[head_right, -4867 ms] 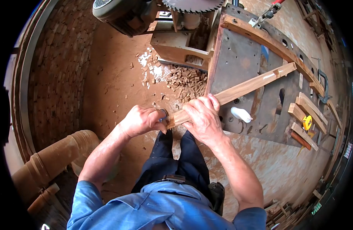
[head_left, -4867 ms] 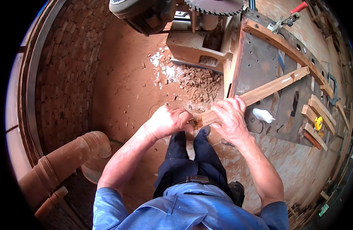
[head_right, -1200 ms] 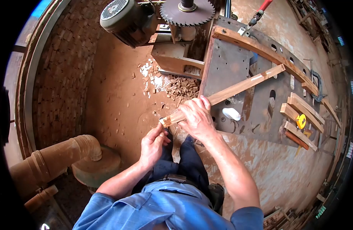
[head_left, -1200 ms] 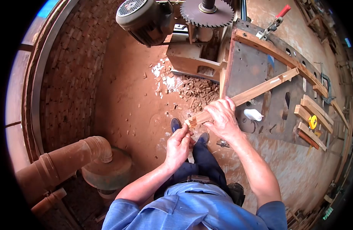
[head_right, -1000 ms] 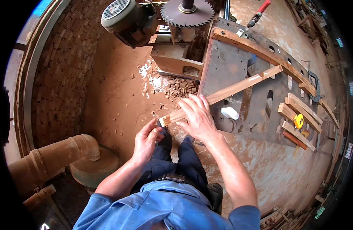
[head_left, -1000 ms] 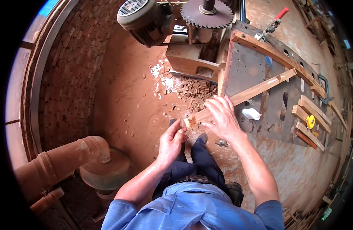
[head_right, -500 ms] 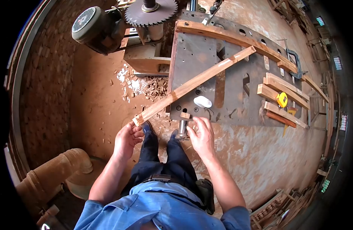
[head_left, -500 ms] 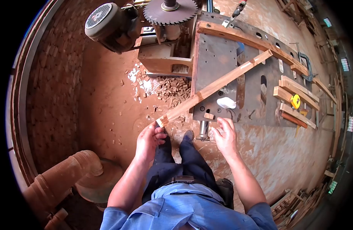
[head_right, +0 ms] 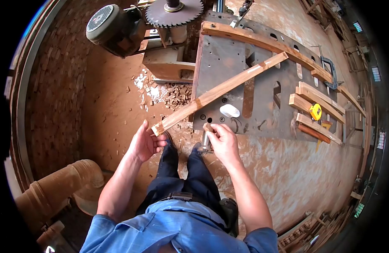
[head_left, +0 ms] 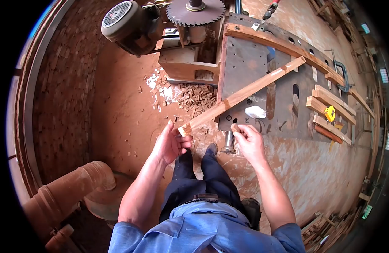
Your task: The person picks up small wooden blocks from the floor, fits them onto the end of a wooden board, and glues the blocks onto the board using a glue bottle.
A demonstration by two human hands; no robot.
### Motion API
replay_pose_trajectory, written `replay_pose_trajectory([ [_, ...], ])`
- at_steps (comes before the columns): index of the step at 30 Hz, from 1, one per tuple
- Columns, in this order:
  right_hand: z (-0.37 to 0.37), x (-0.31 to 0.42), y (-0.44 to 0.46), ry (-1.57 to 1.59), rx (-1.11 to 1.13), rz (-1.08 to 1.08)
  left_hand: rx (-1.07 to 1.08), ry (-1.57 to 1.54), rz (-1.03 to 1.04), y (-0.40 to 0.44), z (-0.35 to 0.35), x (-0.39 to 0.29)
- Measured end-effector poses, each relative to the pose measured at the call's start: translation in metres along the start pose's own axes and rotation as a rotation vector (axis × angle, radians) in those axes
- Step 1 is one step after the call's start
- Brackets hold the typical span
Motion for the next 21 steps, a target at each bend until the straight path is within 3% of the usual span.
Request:
replay_pose_trajectory([
  [3, 0.027, -0.035, -0.031, 0.747, 0.025, 0.514, 0.027, 0.029, 0.009, 0.0, 0.004, -0.004],
  [4, 0.031, -0.028, -0.033, 0.919, 0.014, 0.519, 0.022, 0.04, 0.014, 0.0, 0.004, -0.006],
  [10, 0.045, -0.022, -0.048, 0.962, 0.034, 0.675, 0.009, 0.068, 0.032, 0.001, -0.005, -0.006],
  [21, 0.049, -0.016, -0.047, 0.94, 0.036, 0.558, 0.07, 0.183, -0.028, 0.017, 0.011, -0.02],
])
Point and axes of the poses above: each hand's wrist, its own y-axis towards the middle knuckle, its own z-axis out of the palm, x = y × z, the point moved 10 cm from there along y, towards the middle knuckle, and after that the axes turned 13 degrees about -z, right-handed, at the moved point
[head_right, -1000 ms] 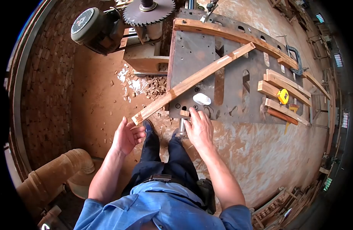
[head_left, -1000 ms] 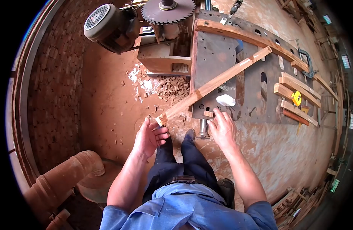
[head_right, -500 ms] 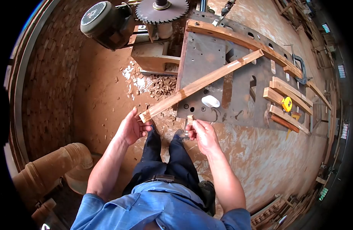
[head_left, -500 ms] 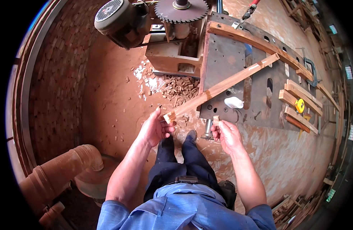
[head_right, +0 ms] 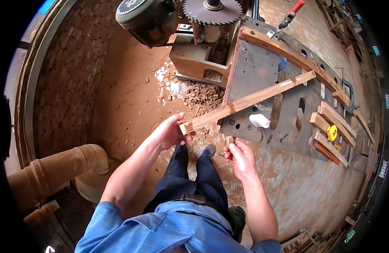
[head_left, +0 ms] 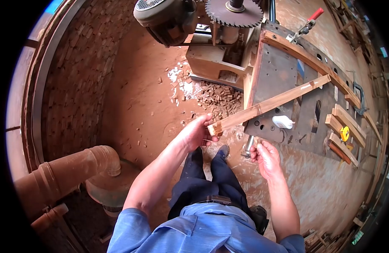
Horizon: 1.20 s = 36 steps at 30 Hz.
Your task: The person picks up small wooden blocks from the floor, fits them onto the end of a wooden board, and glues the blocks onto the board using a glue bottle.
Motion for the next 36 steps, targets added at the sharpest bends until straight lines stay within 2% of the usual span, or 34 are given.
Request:
replay_pose_trajectory([
  [8, -0.001, -0.012, -0.007, 0.013, -0.017, 0.025, 0.151, -0.03, 0.018, 0.011, 0.008, -0.011],
  [12, -0.005, -0.015, -0.009, 0.019, -0.029, 0.018, -0.087, 0.115, 0.198, -0.013, 0.003, -0.044],
  [19, -0.007, -0.017, -0.01, 0.022, -0.043, 0.031, -0.178, 0.402, 0.425, -0.048, 0.027, -0.086],
  [22, -0.008, -0.016, -0.011, 0.031, -0.041, 0.027, -0.31, 0.505, 0.646, -0.063, 0.029, -0.097],
  [26, -0.008, -0.016, -0.01, 0.041, -0.036, 0.022, -0.718, 1.114, 1.04, -0.099, 0.053, -0.104],
  [30, -0.004, -0.014, -0.009, 0.056, -0.038, 0.02, -0.757, 1.19, 1.296, -0.11, 0.07, -0.087],
  [32, 0.0, -0.013, -0.006, 0.064, -0.033, -0.001, -0.772, 1.175, 1.336, -0.108, 0.073, -0.077],
  [36, 0.007, -0.013, -0.003, 0.076, -0.048, -0.029, -0.784, 1.199, 1.283, -0.1, 0.077, -0.068],
])
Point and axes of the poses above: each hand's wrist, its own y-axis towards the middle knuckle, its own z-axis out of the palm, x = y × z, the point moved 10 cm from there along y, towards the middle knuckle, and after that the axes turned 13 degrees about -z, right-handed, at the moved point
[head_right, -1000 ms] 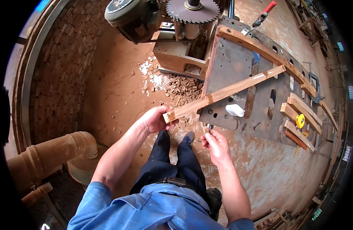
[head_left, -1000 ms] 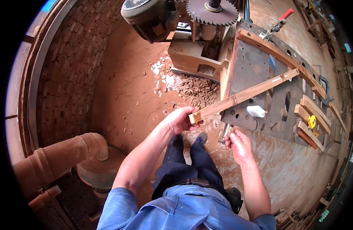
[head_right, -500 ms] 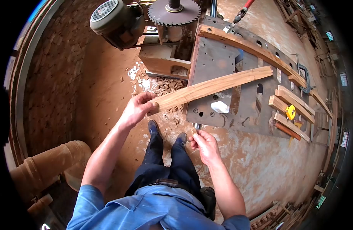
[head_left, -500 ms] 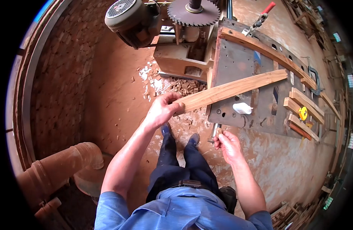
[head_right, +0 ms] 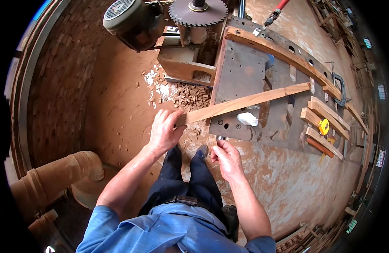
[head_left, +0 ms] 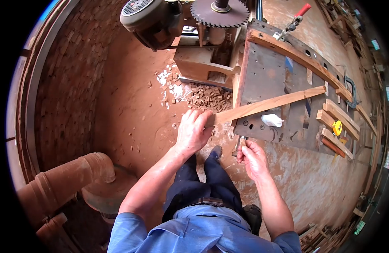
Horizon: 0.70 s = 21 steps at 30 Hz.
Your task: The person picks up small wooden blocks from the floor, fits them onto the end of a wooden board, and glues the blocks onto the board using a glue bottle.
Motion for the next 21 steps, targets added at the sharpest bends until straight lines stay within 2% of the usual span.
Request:
replay_pose_trajectory([
  [7, 0.021, 0.007, 0.001, -0.164, 0.025, -0.068, -0.155, -0.008, -0.035, -0.026, -0.046, -0.001],
  [10, 0.037, 0.017, 0.001, -0.321, 0.032, -0.182, 0.068, -0.196, -0.247, -0.053, -0.03, 0.023],
  [12, 0.045, 0.019, 0.0, -0.43, 0.06, -0.309, 0.225, -0.561, -0.535, -0.075, -0.005, 0.035],
  [14, 0.062, 0.037, -0.004, -0.674, 0.117, -0.524, 0.298, -0.899, -0.723, -0.094, 0.021, 0.037],
  [16, 0.076, 0.049, -0.006, -0.852, 0.159, -0.592, 0.33, -0.981, -0.741, -0.099, 0.034, 0.034],
  [21, 0.096, 0.05, -0.008, -0.923, 0.258, -0.665, 0.387, -1.184, -0.817, -0.1, 0.047, 0.028],
])
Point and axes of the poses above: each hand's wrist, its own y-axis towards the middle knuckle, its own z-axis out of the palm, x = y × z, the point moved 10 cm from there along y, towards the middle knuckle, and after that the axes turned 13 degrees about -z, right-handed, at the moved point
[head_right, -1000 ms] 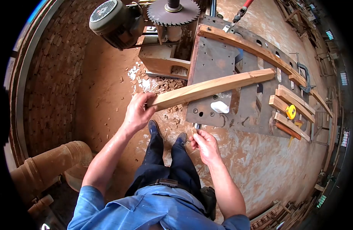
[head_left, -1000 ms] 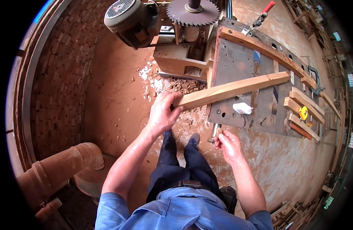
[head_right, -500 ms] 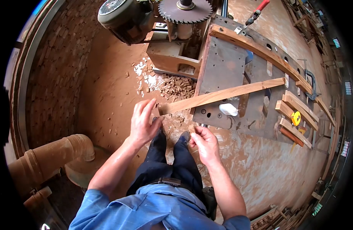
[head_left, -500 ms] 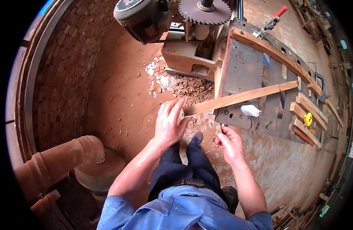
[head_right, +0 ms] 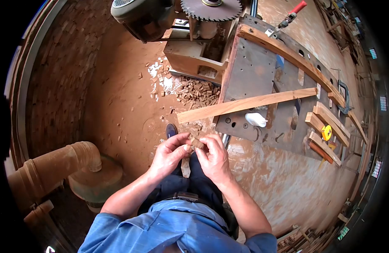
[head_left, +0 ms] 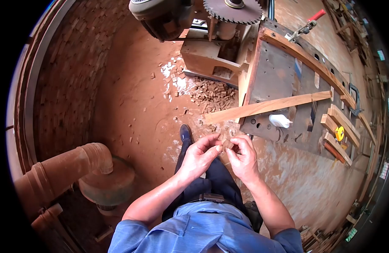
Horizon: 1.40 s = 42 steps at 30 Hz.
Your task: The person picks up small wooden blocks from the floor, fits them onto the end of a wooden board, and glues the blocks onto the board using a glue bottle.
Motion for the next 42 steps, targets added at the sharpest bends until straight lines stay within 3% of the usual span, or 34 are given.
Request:
replay_pose_trajectory([
  [2, 0.006, 0.006, 0.001, -0.015, 0.057, -0.034, 0.068, -0.064, -0.037, 0.002, 0.004, 0.001],
  [6, 0.026, 0.003, -0.013, 0.019, 0.186, -0.005, 0.016, 0.219, -0.069, 0.001, -0.006, 0.015],
  [12, 0.044, -0.003, -0.029, 0.079, 0.25, -0.017, -0.029, 0.141, -0.095, -0.008, -0.028, 0.046],
  [16, 0.047, -0.008, -0.025, 0.21, 0.185, 0.107, -0.021, 0.032, -0.087, -0.016, -0.031, 0.038],
  [28, 0.044, 0.005, -0.009, 0.158, 0.157, 0.058, 0.005, -0.039, -0.067, -0.022, -0.033, 0.027],
  [31, 0.046, -0.003, -0.015, 0.216, 0.135, 0.132, 0.034, -0.057, -0.046, -0.022, -0.033, 0.032],
  [33, 0.048, 0.003, -0.012, 0.235, 0.135, 0.049, 0.035, -0.087, -0.007, -0.024, -0.029, 0.026],
  [40, 0.049, 0.011, -0.007, 0.201, 0.145, -0.041, -0.031, 0.182, 0.114, -0.024, -0.033, 0.013],
  [42, 0.054, -0.012, -0.021, 0.308, 0.106, 0.177, -0.077, 0.258, 0.176, -0.027, -0.031, 0.002],
])
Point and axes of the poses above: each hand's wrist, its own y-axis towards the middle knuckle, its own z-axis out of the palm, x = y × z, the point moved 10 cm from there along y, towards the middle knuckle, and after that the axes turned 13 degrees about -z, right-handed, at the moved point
